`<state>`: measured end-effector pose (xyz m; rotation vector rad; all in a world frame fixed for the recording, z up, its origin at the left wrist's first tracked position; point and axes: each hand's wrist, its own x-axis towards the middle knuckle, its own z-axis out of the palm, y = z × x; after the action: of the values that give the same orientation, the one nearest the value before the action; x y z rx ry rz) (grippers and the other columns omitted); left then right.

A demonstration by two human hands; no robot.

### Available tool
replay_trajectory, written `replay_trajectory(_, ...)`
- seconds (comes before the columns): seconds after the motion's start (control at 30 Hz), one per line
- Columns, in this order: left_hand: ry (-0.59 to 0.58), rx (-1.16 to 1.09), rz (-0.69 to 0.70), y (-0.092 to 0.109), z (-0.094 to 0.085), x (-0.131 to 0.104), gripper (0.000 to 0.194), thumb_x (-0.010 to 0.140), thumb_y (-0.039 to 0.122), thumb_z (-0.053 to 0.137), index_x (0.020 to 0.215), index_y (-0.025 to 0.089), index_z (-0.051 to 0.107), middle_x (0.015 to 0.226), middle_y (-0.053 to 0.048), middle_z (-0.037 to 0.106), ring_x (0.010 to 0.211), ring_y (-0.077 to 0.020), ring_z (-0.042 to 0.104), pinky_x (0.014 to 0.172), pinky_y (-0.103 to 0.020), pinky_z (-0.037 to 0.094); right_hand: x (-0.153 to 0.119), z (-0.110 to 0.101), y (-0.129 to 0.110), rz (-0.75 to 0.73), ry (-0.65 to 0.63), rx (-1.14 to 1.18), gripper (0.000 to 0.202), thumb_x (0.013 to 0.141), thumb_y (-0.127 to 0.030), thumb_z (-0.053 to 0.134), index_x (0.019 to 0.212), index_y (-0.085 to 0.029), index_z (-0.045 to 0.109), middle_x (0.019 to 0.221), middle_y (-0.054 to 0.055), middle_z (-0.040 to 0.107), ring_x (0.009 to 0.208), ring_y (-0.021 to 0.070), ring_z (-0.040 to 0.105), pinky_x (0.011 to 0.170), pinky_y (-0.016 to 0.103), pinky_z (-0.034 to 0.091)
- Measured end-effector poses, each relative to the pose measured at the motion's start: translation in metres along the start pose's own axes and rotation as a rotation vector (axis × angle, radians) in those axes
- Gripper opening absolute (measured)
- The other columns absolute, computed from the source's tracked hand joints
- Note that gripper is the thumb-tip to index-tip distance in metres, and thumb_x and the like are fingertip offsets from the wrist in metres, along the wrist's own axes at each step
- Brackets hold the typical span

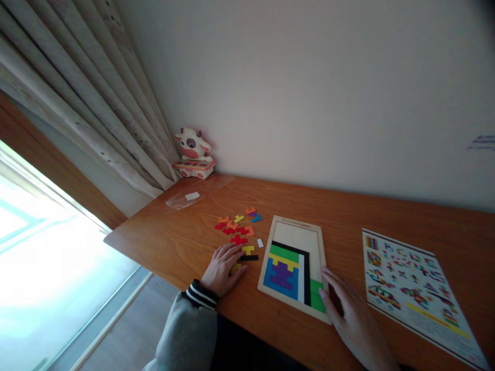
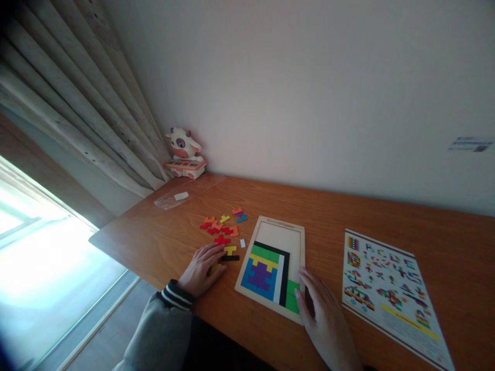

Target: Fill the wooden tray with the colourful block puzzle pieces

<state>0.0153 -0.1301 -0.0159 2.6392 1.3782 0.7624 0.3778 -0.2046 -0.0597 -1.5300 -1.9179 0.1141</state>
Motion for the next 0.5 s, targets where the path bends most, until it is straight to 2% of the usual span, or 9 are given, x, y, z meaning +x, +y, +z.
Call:
replay_trajectory(0.13,0.016,-0.025,0.057,0.0008,0.0002,0.0004,0.027,0.096,0.032,0.056,0.120,0.025,0.066,0.126,-0.009,0.067,0.123,-0.0265,0.056,0.104,-0.051,0.045,0.0002,-0.0001,-0.0003,-0.004,0.002,0.002,0.044,0.097,-0.045,0.046,0.136,-0.023,0.049,0.137,0.012,0.059,0.124,0.0291,0.058,0.104,0.050,0.049)
replay_trajectory(0.23,0.050,-0.056,0.092,0.0016,0.0008,0.0007,0.022,0.098,0.028,0.052,0.111,0.025,0.070,0.115,-0.008,0.071,0.113,-0.0237,0.062,0.097,-0.045,0.050,0.0000,0.0000,-0.0008,-0.009,0.015,0.015,0.044,0.097,-0.044,0.046,0.136,-0.023,0.049,0.136,0.012,0.060,0.123,0.0289,0.059,0.103,0.049,0.050)
replay_trajectory(0.37,0.053,-0.093,0.094,0.0010,0.0027,0.0004,0.022,0.098,0.029,0.053,0.110,0.024,0.070,0.104,-0.007,0.074,0.098,-0.0210,0.067,0.089,-0.039,0.053,0.0002,-0.0006,-0.0022,-0.012,0.022,0.015,0.043,0.097,-0.044,0.047,0.134,-0.023,0.050,0.135,0.012,0.061,0.123,0.0291,0.059,0.104,0.050,0.049)
replay_trajectory(0.5,0.053,-0.104,0.091,-0.0013,0.0054,-0.0017,0.021,0.098,0.029,0.053,0.110,0.024,0.069,0.102,-0.007,0.074,0.094,-0.0206,0.068,0.086,-0.038,0.053,0.0005,-0.0008,-0.0015,-0.018,0.016,0.019,0.042,0.097,-0.042,0.047,0.134,-0.023,0.049,0.135,0.013,0.060,0.123,0.0292,0.058,0.103,0.051,0.050)
